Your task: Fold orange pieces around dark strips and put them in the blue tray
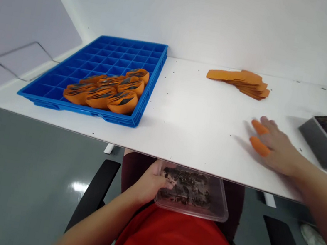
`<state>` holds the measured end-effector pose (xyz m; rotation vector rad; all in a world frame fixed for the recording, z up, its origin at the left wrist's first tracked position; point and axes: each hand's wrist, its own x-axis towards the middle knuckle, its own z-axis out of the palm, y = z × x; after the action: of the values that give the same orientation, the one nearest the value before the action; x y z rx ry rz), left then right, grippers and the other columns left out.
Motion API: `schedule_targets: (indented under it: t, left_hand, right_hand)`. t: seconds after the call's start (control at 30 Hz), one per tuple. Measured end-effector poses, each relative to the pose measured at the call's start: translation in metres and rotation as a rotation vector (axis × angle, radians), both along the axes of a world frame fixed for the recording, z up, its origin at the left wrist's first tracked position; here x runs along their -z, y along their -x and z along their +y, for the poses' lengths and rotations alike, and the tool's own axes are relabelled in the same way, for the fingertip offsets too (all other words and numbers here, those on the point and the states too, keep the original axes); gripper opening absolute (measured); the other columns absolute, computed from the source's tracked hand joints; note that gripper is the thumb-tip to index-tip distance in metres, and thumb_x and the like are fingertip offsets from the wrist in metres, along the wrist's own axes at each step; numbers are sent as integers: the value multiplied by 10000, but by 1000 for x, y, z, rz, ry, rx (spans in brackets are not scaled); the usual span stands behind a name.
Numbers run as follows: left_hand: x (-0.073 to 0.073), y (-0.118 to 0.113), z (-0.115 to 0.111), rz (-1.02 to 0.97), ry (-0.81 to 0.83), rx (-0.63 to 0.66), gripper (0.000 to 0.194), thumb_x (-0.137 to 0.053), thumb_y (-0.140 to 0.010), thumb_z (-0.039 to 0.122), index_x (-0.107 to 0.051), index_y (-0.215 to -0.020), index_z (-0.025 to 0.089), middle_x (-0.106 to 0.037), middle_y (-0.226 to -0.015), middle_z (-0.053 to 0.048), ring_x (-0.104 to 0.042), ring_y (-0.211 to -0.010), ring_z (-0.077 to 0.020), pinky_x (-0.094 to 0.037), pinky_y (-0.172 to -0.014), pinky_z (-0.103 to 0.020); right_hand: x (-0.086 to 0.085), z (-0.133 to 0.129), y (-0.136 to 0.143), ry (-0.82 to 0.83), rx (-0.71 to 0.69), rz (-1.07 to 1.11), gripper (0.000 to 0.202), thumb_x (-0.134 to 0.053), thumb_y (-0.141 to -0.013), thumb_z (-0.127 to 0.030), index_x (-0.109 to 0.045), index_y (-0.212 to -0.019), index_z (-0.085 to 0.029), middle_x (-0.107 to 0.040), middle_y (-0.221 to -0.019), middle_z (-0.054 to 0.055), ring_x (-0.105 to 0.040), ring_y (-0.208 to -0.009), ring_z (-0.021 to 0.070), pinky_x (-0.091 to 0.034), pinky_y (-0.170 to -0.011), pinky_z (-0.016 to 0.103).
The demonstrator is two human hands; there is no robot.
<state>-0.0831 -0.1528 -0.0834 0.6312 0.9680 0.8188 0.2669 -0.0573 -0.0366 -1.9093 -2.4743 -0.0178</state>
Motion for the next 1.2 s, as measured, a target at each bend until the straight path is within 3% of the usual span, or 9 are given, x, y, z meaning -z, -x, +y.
schedule_targets:
  t: [0.13,0.33,0.5,0.57,0.7,0.8,0.9,1.1,1.2]
  left_hand:
    - [1,-1,1,-16,-43,-7,435,-592,-496,4,-576,-904,154,-612,-941,-12,-574,-721,-128,-447,-650,-246]
    - [-2,-3,1,-53,-77,11,459,-571,-511,9,-591,-946,153,-631,-926,-24,-582,-742,-150,-446,-670,-260]
    - [-5,1,1,-60,-114,71,510,-580,-529,-2,-603,-1014,157,-653,-922,-29,-597,-838,-191,-454,-738,-284]
    - [-1,3,1,-3,-73,50,485,-598,-528,1,-612,-987,158,-654,-877,-16,-594,-798,-172,-454,-721,-270]
    - [11,3,4,44,-36,14,469,-621,-536,25,-623,-981,171,-646,-905,-9,-579,-745,-146,-452,-677,-251]
    - [15,0,6,37,-37,7,480,-627,-500,22,-637,-959,162,-643,-971,-34,-589,-806,-176,-463,-703,-266]
    - [17,0,5,64,-21,-12,489,-622,-483,24,-644,-953,158,-635,-1019,-49,-594,-776,-174,-467,-683,-273]
    - [21,-1,3,23,-39,-39,502,-605,-478,3,-645,-949,172,-650,-964,-30,-582,-674,-139,-454,-621,-256]
    - [15,-3,3,-69,-81,-34,494,-594,-508,7,-645,-967,182,-658,-955,-36,-591,-732,-158,-462,-641,-255]
  right_hand:
    - [1,0,36,67,-70,-96,768,-256,-859,-631,-277,-1403,-89,-167,-1489,204,-165,-1346,418,-238,-1027,629]
    - [-20,-75,128,177,-512,74,882,-387,-793,-679,-284,-1411,-59,-95,-1495,217,-59,-1370,405,-126,-1068,628]
    - [-38,-111,124,324,-809,237,777,-445,-779,-658,-331,-1411,-220,-72,-1527,95,-38,-1387,350,-79,-1106,571]
    - [-42,-111,104,224,-695,285,729,-415,-815,-629,-291,-1424,-247,-52,-1533,65,-27,-1394,321,-118,-1112,546]
    - [-33,-88,46,-50,-85,189,632,-283,-909,-515,-195,-1449,-199,-26,-1531,94,4,-1400,289,-172,-1098,544]
    - [-17,-65,5,20,330,34,629,-253,-907,-515,-335,-1387,-116,-82,-1515,168,-40,-1386,351,-200,-1082,554]
    - [0,-54,-1,86,533,-61,680,-230,-903,-546,-326,-1387,-78,-135,-1497,202,-71,-1376,375,-205,-1075,560]
    - [5,-91,100,65,230,-3,781,-272,-867,-616,-270,-1420,-64,-114,-1495,208,-57,-1374,384,-138,-1075,608]
    - [-4,-107,147,262,-202,155,750,-417,-839,-569,-261,-1438,-144,-47,-1507,171,-20,-1370,400,-90,-1060,650]
